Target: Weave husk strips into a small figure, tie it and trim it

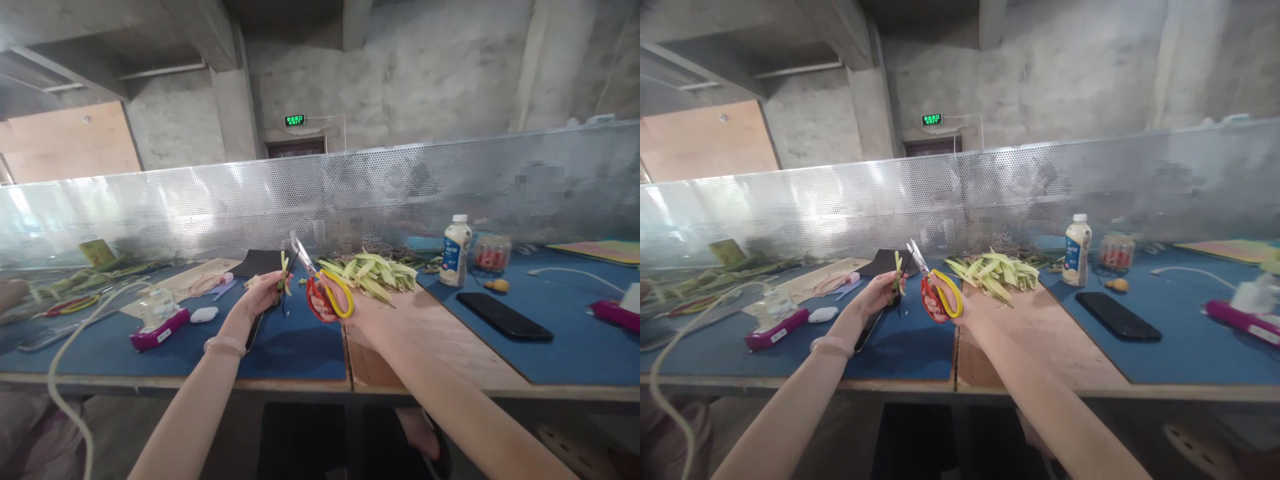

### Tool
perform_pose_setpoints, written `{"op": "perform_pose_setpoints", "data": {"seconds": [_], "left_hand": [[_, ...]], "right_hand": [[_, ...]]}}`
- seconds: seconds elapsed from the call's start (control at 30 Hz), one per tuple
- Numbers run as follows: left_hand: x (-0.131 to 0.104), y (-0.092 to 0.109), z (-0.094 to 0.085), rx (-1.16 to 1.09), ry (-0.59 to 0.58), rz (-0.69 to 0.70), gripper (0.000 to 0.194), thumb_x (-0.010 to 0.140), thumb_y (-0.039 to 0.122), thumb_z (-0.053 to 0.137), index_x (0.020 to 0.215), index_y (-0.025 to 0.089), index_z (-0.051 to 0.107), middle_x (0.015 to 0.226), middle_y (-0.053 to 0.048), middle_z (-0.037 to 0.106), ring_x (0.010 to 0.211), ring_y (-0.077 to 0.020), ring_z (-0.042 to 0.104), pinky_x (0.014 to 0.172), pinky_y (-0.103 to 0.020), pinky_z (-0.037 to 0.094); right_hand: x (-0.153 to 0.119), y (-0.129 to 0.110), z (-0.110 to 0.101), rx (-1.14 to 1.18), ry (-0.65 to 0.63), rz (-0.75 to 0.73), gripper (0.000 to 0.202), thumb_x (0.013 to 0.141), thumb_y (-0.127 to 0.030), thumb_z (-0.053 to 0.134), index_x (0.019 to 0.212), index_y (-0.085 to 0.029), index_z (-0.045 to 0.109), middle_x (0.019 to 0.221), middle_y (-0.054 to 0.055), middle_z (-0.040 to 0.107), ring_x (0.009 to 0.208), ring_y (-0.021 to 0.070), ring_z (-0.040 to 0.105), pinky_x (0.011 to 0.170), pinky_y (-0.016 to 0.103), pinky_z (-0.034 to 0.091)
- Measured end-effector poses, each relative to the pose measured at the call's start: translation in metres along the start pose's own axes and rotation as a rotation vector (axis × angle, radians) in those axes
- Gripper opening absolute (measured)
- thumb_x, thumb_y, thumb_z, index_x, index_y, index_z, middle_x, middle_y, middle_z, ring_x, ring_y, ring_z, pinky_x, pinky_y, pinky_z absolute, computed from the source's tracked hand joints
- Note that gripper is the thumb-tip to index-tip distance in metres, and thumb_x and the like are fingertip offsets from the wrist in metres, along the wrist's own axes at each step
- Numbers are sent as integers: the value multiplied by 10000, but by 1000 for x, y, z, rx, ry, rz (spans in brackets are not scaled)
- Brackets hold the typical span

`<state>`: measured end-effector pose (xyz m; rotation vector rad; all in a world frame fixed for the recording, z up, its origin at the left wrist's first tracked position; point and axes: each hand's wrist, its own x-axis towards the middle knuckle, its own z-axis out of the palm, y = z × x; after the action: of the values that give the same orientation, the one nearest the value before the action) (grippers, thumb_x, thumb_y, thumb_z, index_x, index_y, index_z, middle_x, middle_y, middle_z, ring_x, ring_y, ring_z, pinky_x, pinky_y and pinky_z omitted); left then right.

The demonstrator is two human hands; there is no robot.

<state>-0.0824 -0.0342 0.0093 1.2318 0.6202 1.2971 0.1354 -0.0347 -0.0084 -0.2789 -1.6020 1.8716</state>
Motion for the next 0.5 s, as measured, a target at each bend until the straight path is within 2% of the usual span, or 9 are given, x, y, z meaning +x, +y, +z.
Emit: {"op": "perform_pose_setpoints", "data": {"seconds": [0.07, 0.17, 0.5], "left_hand": [[0, -1, 2, -1, 5, -9, 170, 845, 232, 524, 965, 123, 577, 891, -36, 614, 709, -121, 593, 615, -283, 512], [0, 0, 5, -15, 37, 8, 168, 847, 237, 521, 958, 126, 580, 903, -39, 616, 720, -123, 594, 626, -287, 513], [1, 5, -2, -99, 157, 83, 168, 848, 247, 519, 940, 120, 582, 877, -33, 616, 705, -119, 593, 617, -282, 510]], "right_hand": [[-1, 0, 1, 47, -44, -1, 483, 879, -581, 307, 815, -136, 482, 534, -61, 372, 378, 32, 325, 318, 146, 228], [-3, -2, 3, 80, -73, -1, 462, 875, -574, 314, 793, -144, 461, 537, -57, 370, 382, 35, 320, 311, 144, 193], [-7, -3, 7, 67, -67, 15, 451, 852, -581, 335, 681, -170, 409, 514, -45, 394, 361, 57, 307, 309, 186, 194]]}}
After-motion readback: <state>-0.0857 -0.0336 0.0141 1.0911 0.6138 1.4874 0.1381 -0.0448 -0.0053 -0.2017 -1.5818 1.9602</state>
